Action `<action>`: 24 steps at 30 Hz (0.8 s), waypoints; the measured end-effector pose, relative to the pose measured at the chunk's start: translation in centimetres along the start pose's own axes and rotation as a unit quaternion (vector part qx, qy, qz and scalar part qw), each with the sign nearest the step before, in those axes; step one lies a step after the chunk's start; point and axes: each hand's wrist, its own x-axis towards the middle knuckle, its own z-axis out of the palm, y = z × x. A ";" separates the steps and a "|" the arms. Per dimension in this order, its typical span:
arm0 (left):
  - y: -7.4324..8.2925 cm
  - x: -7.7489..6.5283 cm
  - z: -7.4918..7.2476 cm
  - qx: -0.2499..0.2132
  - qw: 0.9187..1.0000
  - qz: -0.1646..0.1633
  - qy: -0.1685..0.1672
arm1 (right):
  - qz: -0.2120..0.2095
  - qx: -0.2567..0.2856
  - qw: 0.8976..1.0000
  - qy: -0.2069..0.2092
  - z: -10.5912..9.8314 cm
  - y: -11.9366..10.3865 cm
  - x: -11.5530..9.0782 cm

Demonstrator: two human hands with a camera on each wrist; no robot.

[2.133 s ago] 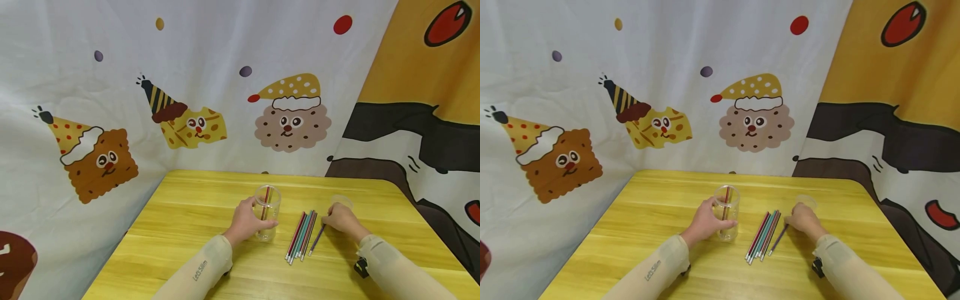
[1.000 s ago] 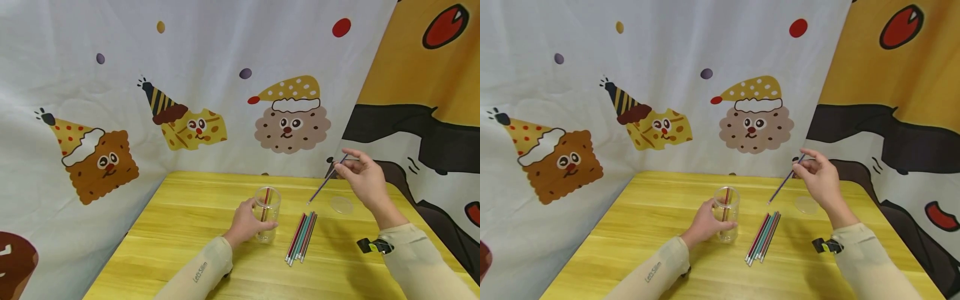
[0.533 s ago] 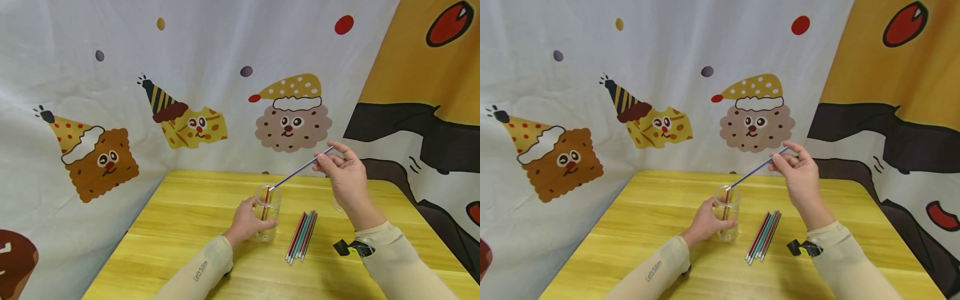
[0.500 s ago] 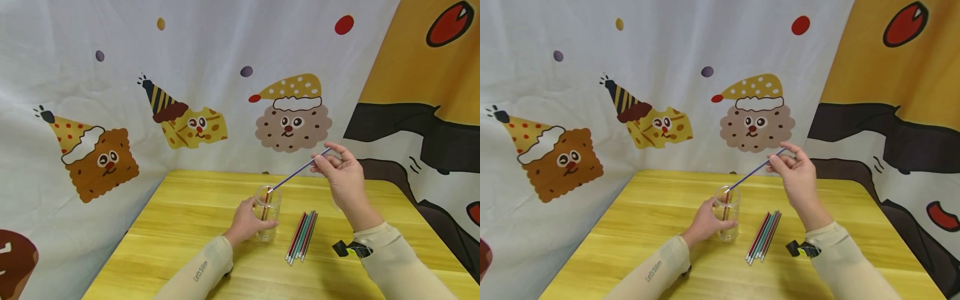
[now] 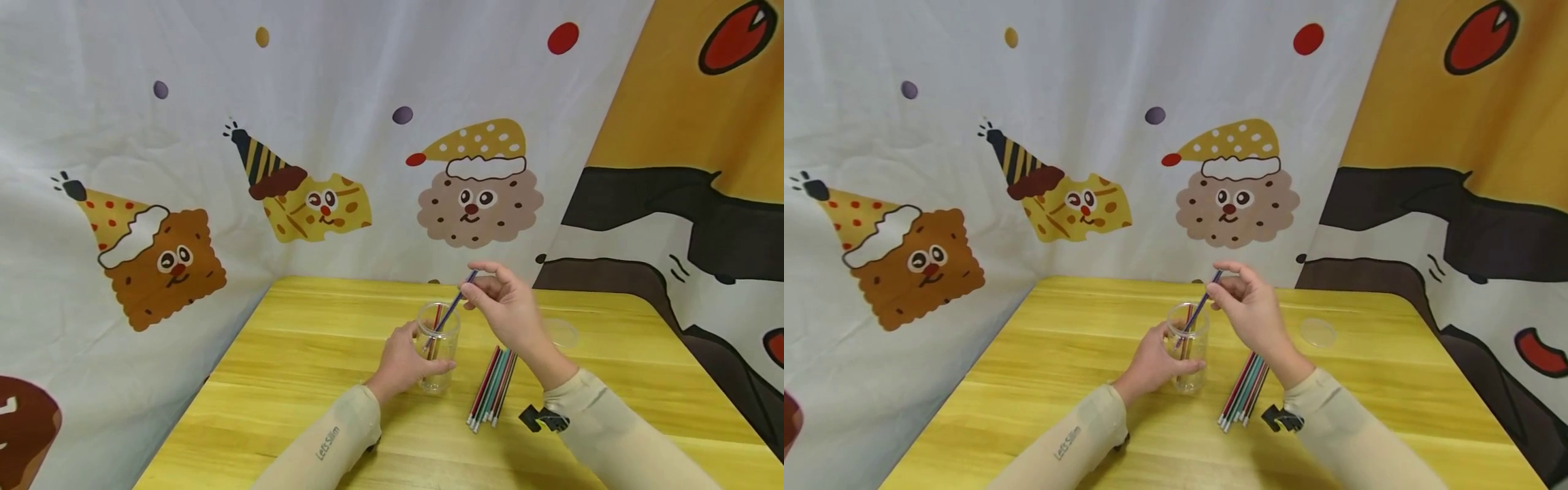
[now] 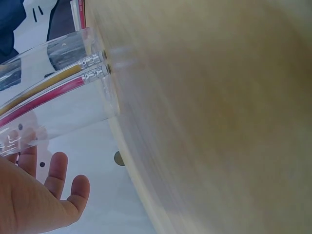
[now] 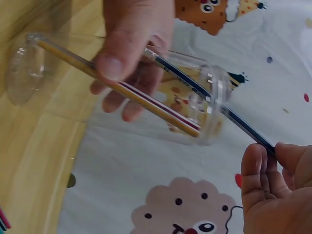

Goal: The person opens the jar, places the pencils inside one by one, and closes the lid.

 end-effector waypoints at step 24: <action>-0.2 0.0 -0.1 -0.019 1.000 0.018 -0.005 | -0.012 -0.113 0.992 -0.053 2.9 2.2 -1.6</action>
